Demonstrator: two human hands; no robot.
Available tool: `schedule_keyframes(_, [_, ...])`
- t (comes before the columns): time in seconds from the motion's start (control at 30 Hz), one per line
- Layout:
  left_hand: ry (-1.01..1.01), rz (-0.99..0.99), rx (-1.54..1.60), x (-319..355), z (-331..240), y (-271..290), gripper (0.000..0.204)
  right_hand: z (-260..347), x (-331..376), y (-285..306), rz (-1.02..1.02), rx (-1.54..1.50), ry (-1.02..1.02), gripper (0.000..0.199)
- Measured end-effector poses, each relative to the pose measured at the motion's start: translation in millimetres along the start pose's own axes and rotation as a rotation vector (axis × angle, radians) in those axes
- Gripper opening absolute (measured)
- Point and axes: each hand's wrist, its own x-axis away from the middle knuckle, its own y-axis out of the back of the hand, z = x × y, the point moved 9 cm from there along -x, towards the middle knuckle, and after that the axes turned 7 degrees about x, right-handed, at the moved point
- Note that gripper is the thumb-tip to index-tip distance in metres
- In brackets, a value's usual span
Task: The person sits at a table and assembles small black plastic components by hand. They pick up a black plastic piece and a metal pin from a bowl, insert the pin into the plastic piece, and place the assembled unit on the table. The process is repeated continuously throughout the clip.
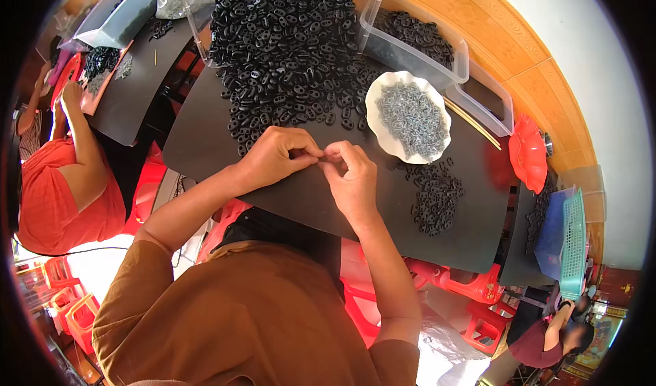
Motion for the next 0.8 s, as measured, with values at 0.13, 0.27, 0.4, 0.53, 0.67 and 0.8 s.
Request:
schedule_keyframes(0.13, [-0.005,0.004,-0.009,0.6,-2.5,-0.9,0.007,-0.1,2.1,1.9,-0.006,-0.033,0.027,0.025])
schedule_keyframes(0.27, [-0.064,-0.011,0.017,1.6,-8.5,-0.5,0.008,8.9,2.8,4.9,-0.007,-0.003,0.099,0.024])
schedule_keyframes(0.4, [-0.089,-0.009,0.039,0.2,-10.7,-0.5,0.007,6.4,2.9,5.9,-0.037,-0.078,0.106,0.021])
schedule_keyframes(0.53, [-0.091,-0.002,0.050,-1.3,-8.4,-1.1,0.007,12.3,1.9,7.8,-0.068,-0.096,0.150,0.019])
schedule_keyframes(0.67, [-0.110,0.017,0.043,-1.9,-6.2,-3.3,0.007,18.4,2.1,9.2,-0.072,-0.033,0.197,0.018])
schedule_keyframes(0.8, [-0.113,0.018,0.036,-3.0,-6.1,-3.2,0.007,16.5,-0.1,8.6,-0.058,-0.047,0.179,0.018])
